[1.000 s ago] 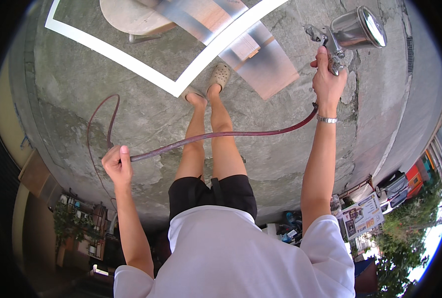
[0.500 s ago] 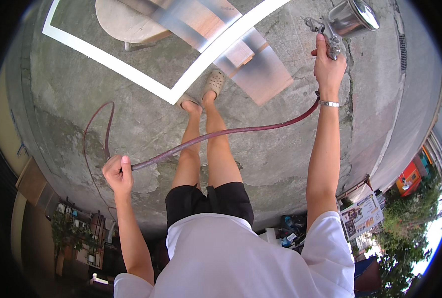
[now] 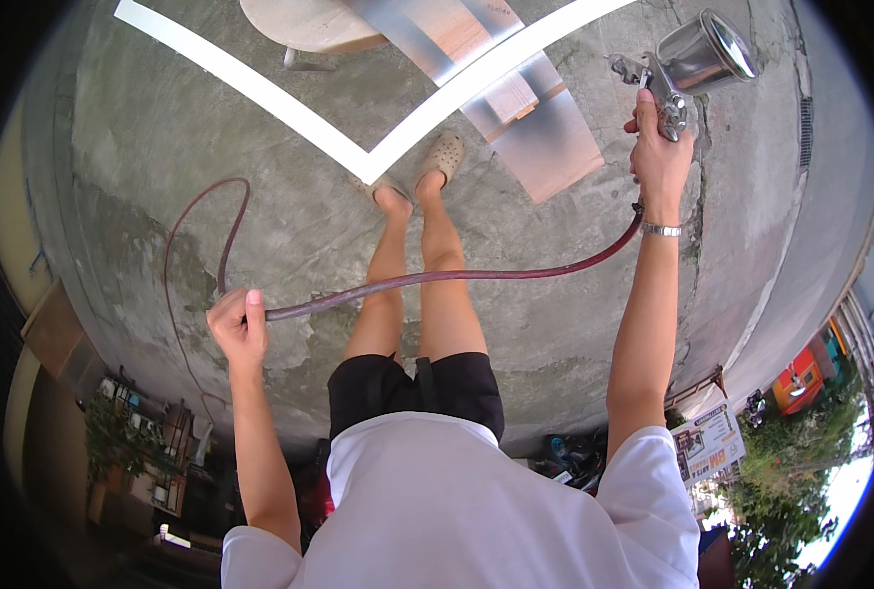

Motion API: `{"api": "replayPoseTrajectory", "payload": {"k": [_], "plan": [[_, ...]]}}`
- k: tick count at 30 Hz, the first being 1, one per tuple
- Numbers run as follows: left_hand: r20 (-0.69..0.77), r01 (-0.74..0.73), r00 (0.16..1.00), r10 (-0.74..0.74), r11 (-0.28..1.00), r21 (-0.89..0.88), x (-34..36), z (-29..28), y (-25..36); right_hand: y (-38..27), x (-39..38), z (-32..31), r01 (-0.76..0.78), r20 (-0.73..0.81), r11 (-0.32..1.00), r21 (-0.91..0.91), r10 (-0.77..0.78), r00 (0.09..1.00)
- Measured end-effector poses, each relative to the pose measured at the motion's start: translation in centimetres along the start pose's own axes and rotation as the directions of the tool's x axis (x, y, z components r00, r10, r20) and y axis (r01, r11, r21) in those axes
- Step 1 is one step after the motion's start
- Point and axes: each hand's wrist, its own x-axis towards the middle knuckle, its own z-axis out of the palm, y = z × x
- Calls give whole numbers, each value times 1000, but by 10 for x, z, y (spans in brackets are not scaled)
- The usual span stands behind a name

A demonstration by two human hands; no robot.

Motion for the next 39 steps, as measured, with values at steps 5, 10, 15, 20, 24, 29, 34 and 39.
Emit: {"api": "replayPoseTrajectory", "payload": {"k": [5,10,15,20,24,29,34,39], "plan": [[-31,-20,999,21,1000,11,-16,-18,-25,-4,-88,29,66,144,995,74,-77,987],[-21,-46,999,46,999,15,-32,-33,-43,-10,-152,54,100,225,992,76,-115,968],[-22,-62,998,62,997,35,-49,-43,-60,-9,-207,75,89,322,988,129,-126,938],[-1,-76,997,76,997,28,-57,-46,-70,-11,-254,77,60,483,988,141,-121,867],[20,-98,995,98,995,9,-59,-44,-72,-10,-276,69,103,567,985,142,-166,807],[51,-124,991,123,992,18,-58,-37,-68,3,-249,68,139,403,987,85,-161,901],[47,-129,991,127,991,30,-59,-35,-59,22,-179,70,132,115,989,61,-138,984],[65,-112,992,109,993,40,-64,-32,-55,30,-118,58,122,-39,993,7,-121,992]]}}
